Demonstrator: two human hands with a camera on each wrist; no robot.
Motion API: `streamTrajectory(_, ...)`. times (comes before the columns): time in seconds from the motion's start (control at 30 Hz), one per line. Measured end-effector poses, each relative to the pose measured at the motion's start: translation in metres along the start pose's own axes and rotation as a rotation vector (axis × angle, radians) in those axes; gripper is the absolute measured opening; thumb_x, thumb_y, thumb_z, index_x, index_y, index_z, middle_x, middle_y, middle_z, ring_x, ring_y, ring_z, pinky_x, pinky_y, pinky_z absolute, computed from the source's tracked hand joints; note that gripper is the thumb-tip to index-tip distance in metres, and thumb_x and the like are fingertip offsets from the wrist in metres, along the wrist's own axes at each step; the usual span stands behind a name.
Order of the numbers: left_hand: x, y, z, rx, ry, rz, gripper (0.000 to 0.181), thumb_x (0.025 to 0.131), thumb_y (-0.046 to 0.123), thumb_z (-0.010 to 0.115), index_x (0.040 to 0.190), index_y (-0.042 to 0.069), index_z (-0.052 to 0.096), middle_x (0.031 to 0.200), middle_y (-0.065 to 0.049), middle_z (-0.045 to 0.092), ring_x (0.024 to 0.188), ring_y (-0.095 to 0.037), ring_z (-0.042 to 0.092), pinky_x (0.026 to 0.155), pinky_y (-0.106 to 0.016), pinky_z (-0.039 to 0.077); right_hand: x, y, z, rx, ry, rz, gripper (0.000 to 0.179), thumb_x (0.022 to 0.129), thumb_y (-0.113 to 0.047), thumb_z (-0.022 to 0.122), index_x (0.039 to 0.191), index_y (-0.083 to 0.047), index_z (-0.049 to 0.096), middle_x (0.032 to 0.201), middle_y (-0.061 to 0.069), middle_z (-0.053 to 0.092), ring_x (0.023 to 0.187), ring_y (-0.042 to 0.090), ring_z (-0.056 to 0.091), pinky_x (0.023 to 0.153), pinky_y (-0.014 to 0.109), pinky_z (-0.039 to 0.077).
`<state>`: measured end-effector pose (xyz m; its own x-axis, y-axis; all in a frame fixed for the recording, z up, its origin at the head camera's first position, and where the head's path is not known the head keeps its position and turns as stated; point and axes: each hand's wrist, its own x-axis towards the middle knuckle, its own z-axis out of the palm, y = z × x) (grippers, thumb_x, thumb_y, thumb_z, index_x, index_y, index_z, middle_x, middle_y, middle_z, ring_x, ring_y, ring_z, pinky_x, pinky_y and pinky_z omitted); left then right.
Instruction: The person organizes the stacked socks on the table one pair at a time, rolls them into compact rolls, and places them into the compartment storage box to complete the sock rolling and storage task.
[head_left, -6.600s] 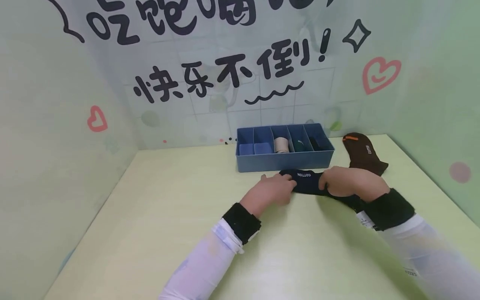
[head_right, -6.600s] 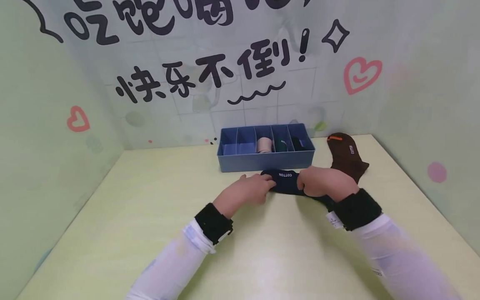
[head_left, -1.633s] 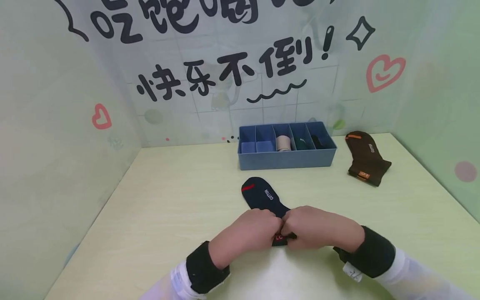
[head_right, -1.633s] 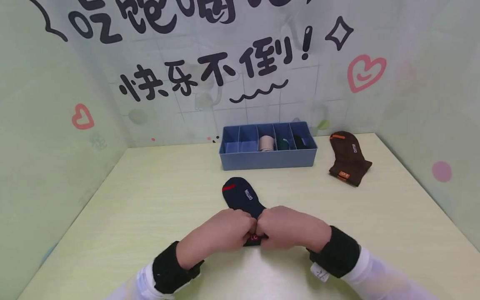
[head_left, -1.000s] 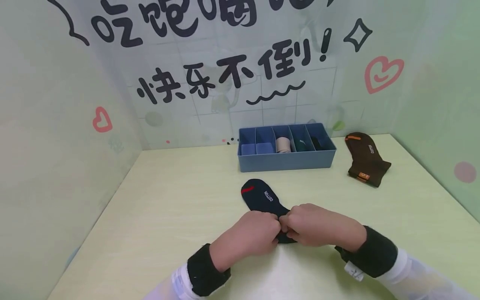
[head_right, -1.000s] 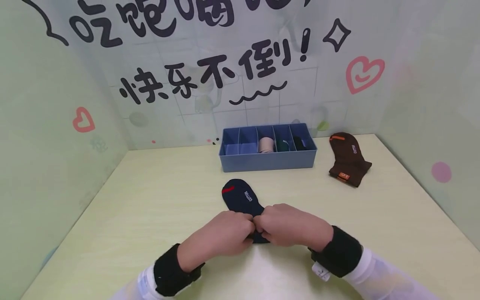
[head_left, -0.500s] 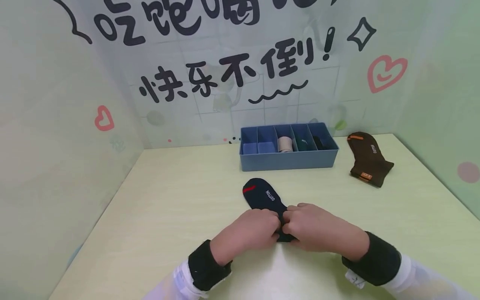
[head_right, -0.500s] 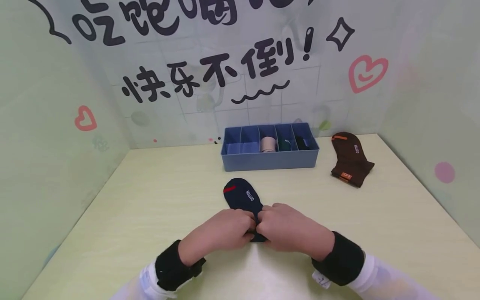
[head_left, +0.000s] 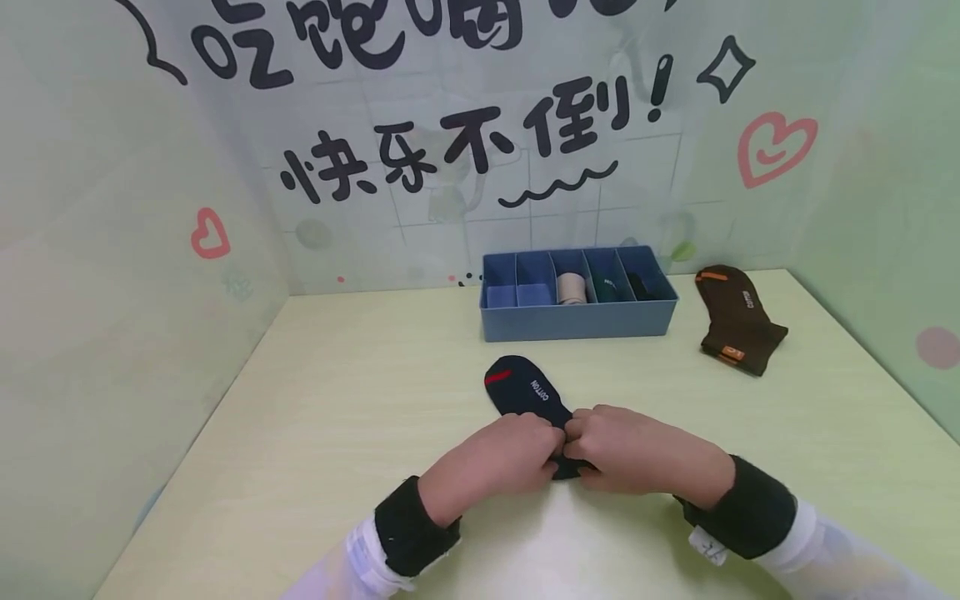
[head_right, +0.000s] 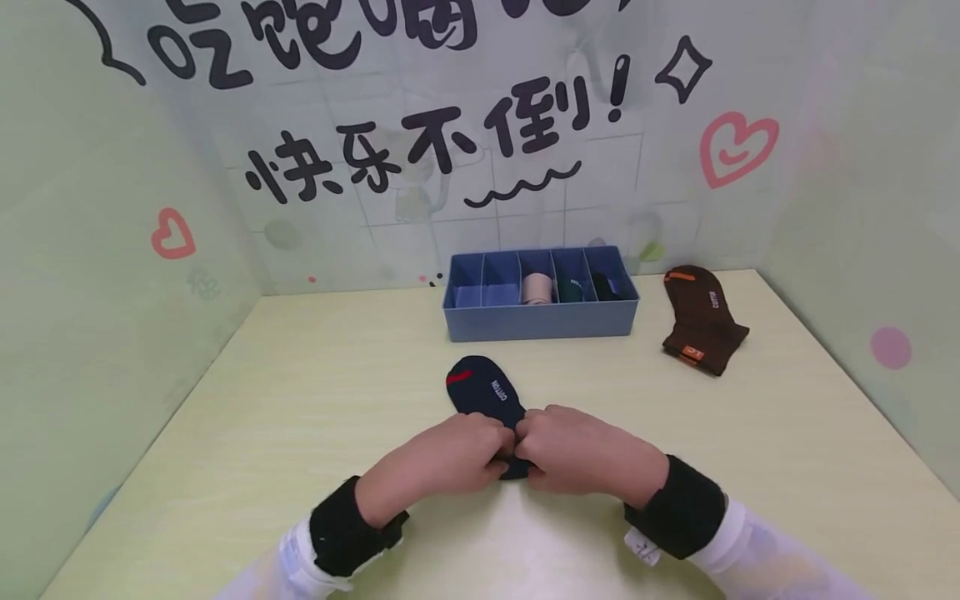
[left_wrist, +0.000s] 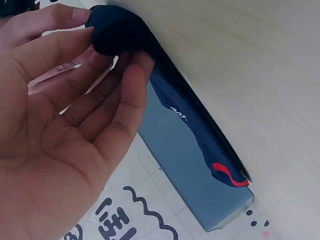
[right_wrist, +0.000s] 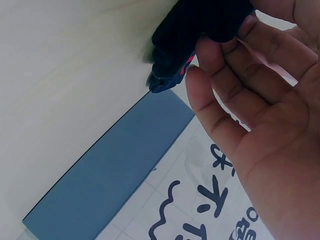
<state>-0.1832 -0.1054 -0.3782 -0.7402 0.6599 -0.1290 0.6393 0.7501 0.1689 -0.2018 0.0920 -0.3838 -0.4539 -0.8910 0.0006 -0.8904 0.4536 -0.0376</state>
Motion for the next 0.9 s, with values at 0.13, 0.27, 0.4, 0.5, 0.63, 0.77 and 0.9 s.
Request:
streamTrajectory(0.13, -0.001, 0.001, -0.001, 0.045, 0.010, 0.023, 0.027, 0.099, 0.012, 0.071, 0.073, 0.016, 0.063, 0.067, 0.006, 0.044, 0.062, -0.008, 0.040, 0.056, -0.019, 0.032, 0.000, 0.004, 0.000, 0.044, -0.015, -0.003, 0.012, 0.090, -0.013, 0.080, 0.102, -0.014, 0.081, 0.086, -0.005, 0.068, 0.074, 0.005, 0.052, 0.074, 0.024, 0.053)
streamTrajectory(0.27, -0.003, 0.006, 0.002, 0.208, 0.024, 0.004, 0.014, 0.100, 0.018, 0.071, 0.090, 0.021, 0.079, 0.081, 0.005, 0.062, 0.071, -0.008, 0.052, 0.062, -0.020, 0.045, -0.001, 0.008, 0.000, 0.144, -0.050, 0.005, 0.013, 0.094, -0.011, 0.077, 0.106, -0.014, 0.081, 0.090, -0.004, 0.068, 0.077, 0.003, 0.055, 0.076, 0.023, 0.056)
streamTrajectory(0.4, -0.006, 0.014, 0.005, 0.347, 0.038, -0.014, 0.017, 0.102, 0.035, 0.072, 0.109, 0.023, 0.082, 0.104, 0.003, 0.069, 0.088, -0.011, 0.060, 0.069, -0.025, 0.052, -0.002, 0.014, 0.001, 0.257, -0.077, 0.025, 0.013, 0.098, -0.009, 0.073, 0.108, -0.013, 0.081, 0.097, -0.004, 0.069, 0.083, 0.002, 0.058, 0.081, 0.025, 0.058)
streamTrajectory(0.5, -0.007, 0.017, 0.006, 0.337, 0.016, -0.006, 0.031, 0.099, 0.051, 0.073, 0.112, 0.025, 0.081, 0.113, 0.004, 0.069, 0.095, -0.011, 0.060, 0.071, -0.026, 0.052, 0.000, 0.016, 0.005, 0.308, -0.079, 0.002, 0.014, 0.099, -0.006, 0.071, 0.107, -0.013, 0.080, 0.098, -0.004, 0.071, 0.085, 0.002, 0.060, 0.083, 0.025, 0.058)
streamTrajectory(0.63, -0.009, 0.020, 0.004, 0.274, -0.033, 0.024, 0.031, 0.096, 0.054, 0.075, 0.111, 0.029, 0.082, 0.116, 0.005, 0.071, 0.095, -0.012, 0.061, 0.075, -0.025, 0.053, 0.003, 0.015, 0.010, 0.310, -0.092, -0.041, 0.014, 0.098, -0.004, 0.073, 0.108, -0.013, 0.079, 0.097, -0.006, 0.074, 0.088, 0.001, 0.063, 0.087, 0.025, 0.059)
streamTrajectory(0.77, -0.009, 0.022, 0.004, 0.276, -0.038, 0.033, 0.024, 0.098, 0.050, 0.075, 0.110, 0.031, 0.082, 0.114, 0.006, 0.072, 0.093, -0.011, 0.062, 0.074, -0.026, 0.052, 0.004, 0.012, 0.008, 0.322, -0.113, -0.016, 0.013, 0.099, -0.005, 0.071, 0.106, -0.013, 0.077, 0.095, -0.008, 0.074, 0.085, -0.001, 0.062, 0.086, 0.024, 0.059)
streamTrajectory(0.9, -0.009, 0.021, 0.005, 0.278, -0.034, 0.031, 0.022, 0.099, 0.050, 0.073, 0.109, 0.033, 0.082, 0.110, 0.007, 0.070, 0.092, -0.010, 0.061, 0.072, -0.026, 0.050, 0.002, 0.007, 0.003, 0.353, -0.140, 0.038, 0.009, 0.102, -0.008, 0.068, 0.101, -0.014, 0.074, 0.087, -0.009, 0.070, 0.076, -0.002, 0.057, 0.076, 0.021, 0.055)
